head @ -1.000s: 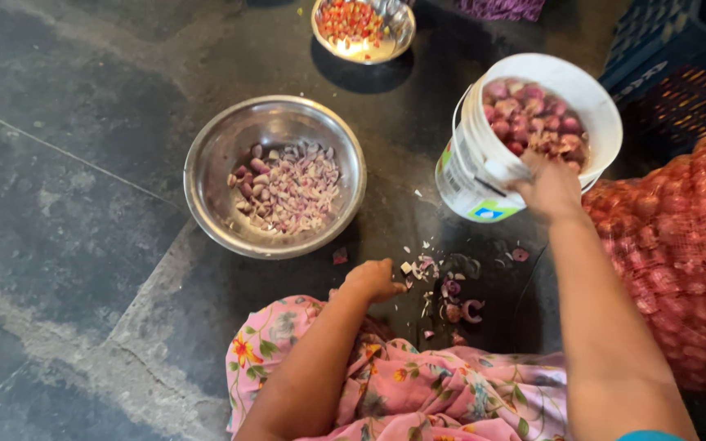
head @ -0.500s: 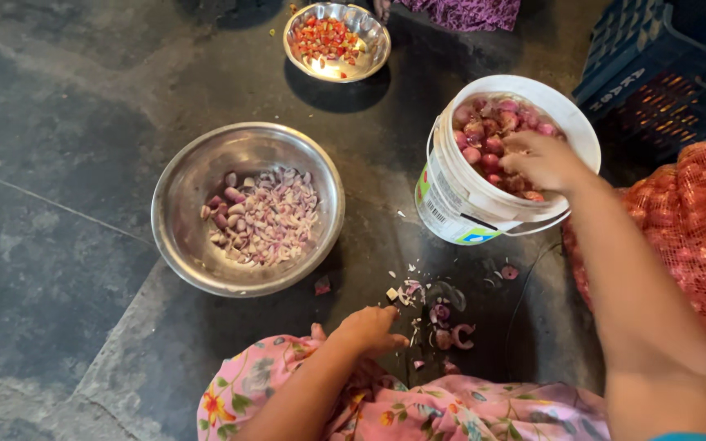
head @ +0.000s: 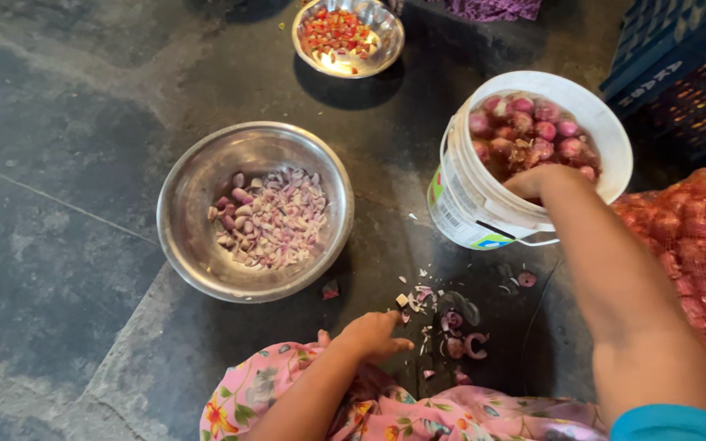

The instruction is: The person sits on the floor and peels small red shallots by hand, removing the outer skins and placing the peeled shallots into a metal bowl. The peeled shallots accumulate in the bowl while the skins are discarded on the floor.

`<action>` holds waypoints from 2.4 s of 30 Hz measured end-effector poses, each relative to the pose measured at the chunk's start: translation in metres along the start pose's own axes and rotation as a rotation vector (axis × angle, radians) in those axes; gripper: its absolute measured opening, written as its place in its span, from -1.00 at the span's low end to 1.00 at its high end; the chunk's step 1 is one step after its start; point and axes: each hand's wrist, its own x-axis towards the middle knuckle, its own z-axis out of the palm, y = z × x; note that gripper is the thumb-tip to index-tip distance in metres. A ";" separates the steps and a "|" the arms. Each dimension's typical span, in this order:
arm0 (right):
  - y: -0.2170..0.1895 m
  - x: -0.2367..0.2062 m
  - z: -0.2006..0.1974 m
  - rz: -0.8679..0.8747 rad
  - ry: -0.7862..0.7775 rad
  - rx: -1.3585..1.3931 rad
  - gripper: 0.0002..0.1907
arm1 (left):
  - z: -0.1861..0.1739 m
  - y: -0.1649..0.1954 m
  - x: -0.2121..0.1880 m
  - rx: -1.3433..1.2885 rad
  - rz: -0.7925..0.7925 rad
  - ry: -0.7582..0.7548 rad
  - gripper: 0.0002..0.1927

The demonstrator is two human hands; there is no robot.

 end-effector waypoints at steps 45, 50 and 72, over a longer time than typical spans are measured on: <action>0.013 -0.032 0.005 0.008 -0.026 0.676 -0.50 | 0.007 -0.021 0.039 -0.034 -0.023 0.054 -0.35; 0.042 -0.032 -0.002 -0.090 0.023 0.775 -0.59 | 0.009 -0.022 0.044 -0.037 -0.012 0.072 -0.32; 0.054 -0.053 0.027 -0.891 0.723 0.880 -0.83 | 0.008 -0.018 0.047 -0.047 -0.015 0.079 -0.42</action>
